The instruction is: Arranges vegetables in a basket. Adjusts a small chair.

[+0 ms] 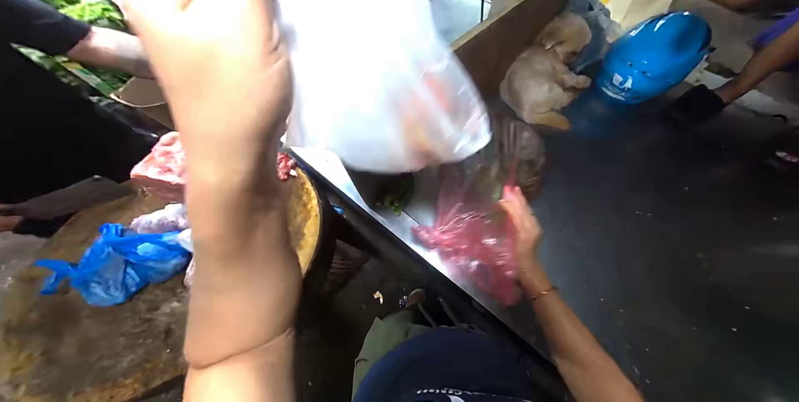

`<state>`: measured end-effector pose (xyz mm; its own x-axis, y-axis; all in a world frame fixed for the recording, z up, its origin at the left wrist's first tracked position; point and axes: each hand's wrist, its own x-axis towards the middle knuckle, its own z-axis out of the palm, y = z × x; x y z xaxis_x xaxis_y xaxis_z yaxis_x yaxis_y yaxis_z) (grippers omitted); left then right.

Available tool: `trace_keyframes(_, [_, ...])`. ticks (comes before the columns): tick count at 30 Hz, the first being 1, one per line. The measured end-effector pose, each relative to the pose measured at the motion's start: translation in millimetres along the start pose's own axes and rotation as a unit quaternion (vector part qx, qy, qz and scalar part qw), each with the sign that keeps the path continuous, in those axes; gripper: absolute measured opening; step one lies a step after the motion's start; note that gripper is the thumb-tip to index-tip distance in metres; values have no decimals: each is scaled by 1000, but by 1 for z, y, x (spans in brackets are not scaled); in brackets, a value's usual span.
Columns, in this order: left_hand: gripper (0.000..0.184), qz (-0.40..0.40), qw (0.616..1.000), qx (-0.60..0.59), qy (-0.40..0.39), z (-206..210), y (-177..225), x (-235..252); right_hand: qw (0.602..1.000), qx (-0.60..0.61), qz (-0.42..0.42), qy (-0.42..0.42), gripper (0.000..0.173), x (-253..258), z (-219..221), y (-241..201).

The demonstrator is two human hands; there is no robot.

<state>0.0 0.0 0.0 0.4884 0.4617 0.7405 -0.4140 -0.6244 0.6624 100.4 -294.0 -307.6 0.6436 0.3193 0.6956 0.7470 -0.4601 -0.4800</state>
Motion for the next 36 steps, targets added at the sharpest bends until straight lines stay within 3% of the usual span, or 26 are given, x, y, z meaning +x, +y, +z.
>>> trace_keyframes(4, [13, 40, 991, 26, -128, -13, -28, -14, 997, -48, -35, -51, 28, -46, 90, -14])
trace_keyframes(7, [13, 3, 982, 25, -187, -18, -49, -25, 993, -60, 3, -106, 29, -68, 127, -31])
trace_keyframes(12, [11, -8, 978, -33, -207, 11, -65, -21, 976, -53, 51, -206, 40, -73, 146, -39])
trace_keyframes(17, [13, -66, 973, -81, -205, 72, -77, -13, 969, -44, 53, -235, 41, -48, 140, -30])
trace_keyframes(21, [10, -63, 967, -133, -207, 117, -114, -15, 955, 7, 84, -283, 58, -33, 101, -38])
trace_keyframes(24, [23, -60, 970, -66, -228, 136, -125, -27, 954, 15, 140, -266, 70, -50, 59, -51])
trace_keyframes(27, [38, -44, 962, 16, -268, 156, -136, -62, 936, 26, 246, -252, 56, -84, 4, -59])
trace_keyframes(31, [38, -86, 941, 92, -315, 183, -154, -95, 894, 31, 374, -244, 38, -146, -68, -53])
trace_keyframes(36, [46, -67, 967, 17, -245, 183, -103, -87, 874, 69, 459, -144, 33, -225, -166, -56])
